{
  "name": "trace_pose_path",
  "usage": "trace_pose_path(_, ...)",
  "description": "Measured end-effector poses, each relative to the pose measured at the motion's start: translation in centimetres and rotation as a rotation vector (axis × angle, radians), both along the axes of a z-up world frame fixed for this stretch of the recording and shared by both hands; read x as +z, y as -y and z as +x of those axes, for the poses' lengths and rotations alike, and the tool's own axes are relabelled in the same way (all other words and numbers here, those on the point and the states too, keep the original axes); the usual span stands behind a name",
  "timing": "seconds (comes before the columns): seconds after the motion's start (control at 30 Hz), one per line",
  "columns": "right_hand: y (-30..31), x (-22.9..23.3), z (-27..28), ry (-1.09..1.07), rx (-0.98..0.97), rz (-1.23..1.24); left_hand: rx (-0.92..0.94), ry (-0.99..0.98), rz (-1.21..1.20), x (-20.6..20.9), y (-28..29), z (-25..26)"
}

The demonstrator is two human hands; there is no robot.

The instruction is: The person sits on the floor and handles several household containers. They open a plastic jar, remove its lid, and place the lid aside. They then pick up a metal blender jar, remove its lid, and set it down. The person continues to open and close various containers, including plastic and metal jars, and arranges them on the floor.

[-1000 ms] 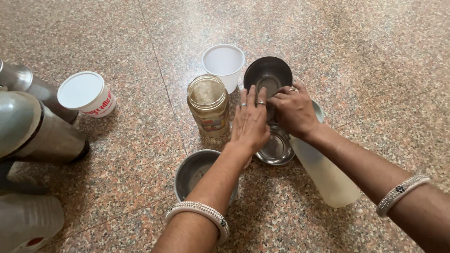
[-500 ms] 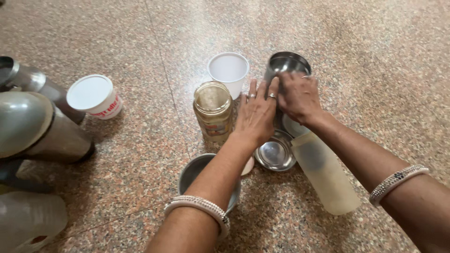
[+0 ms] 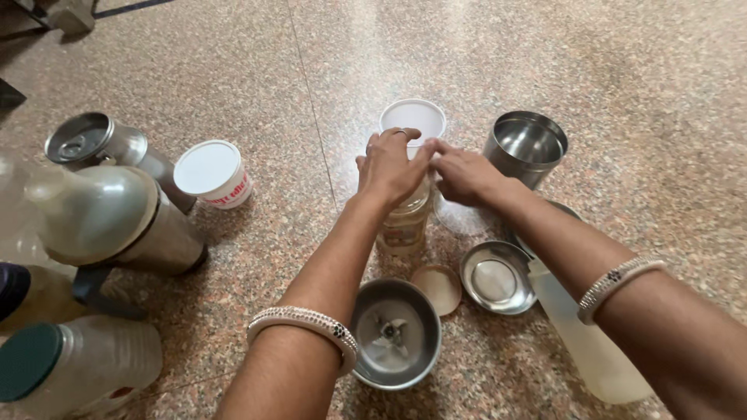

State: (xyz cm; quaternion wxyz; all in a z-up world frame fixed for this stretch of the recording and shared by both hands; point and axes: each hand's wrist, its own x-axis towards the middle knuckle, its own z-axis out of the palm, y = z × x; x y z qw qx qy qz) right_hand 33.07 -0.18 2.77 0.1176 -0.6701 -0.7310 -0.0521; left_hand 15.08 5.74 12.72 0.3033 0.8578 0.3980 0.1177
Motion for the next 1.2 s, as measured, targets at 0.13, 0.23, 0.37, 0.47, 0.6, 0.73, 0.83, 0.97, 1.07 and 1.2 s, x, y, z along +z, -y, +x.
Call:
trace_pose_path(0.13,1.4,0.3,-1.0,-0.08,-0.121,-0.217,0.011,0.073,-0.027,-2.5,-2.3,0.2)
trace_pose_path(0.23,2.3,0.5,-1.6,-0.14,-0.131,-0.183,0.002,0.103,-0.104,-4.4,-3.5,0.1)
trace_pose_path(0.37,3.0,0.0,-2.1,-0.177,-0.086,-0.161,-0.037,0.134,-0.165,-5.9,-4.3,0.2)
trace_pose_path(0.47,3.9,-1.0,-2.5,-0.173,-0.103,-0.134,-0.047,0.125,-0.207,-6.7,-4.4,0.2)
trace_pose_path(0.6,4.9,-1.4,-2.8,-0.111,-0.15,-0.236,0.001,0.117,-0.273,-6.9,-4.5,0.2)
trace_pose_path(0.73,4.9,-1.1,-2.7,-0.092,-0.159,-0.184,0.016,0.134,-0.267,-6.7,-4.5,0.1)
trace_pose_path(0.83,4.2,-0.5,-2.1,-0.154,-0.163,-0.105,-0.017,0.176,-0.196,-6.2,-4.5,0.0)
trace_pose_path(0.97,3.6,1.0,-1.9,-0.181,-0.199,-0.132,-0.036,0.177,-0.125,-5.3,-4.1,-0.3)
trace_pose_path(1.07,3.7,2.2,-2.5,-0.159,-0.161,-0.107,-0.024,0.143,-0.014,-4.5,-3.3,-0.8)
trace_pose_path(1.2,5.3,3.9,-3.1,-0.142,-0.178,-0.148,-0.014,0.255,0.265,-3.2,-1.8,-1.2)
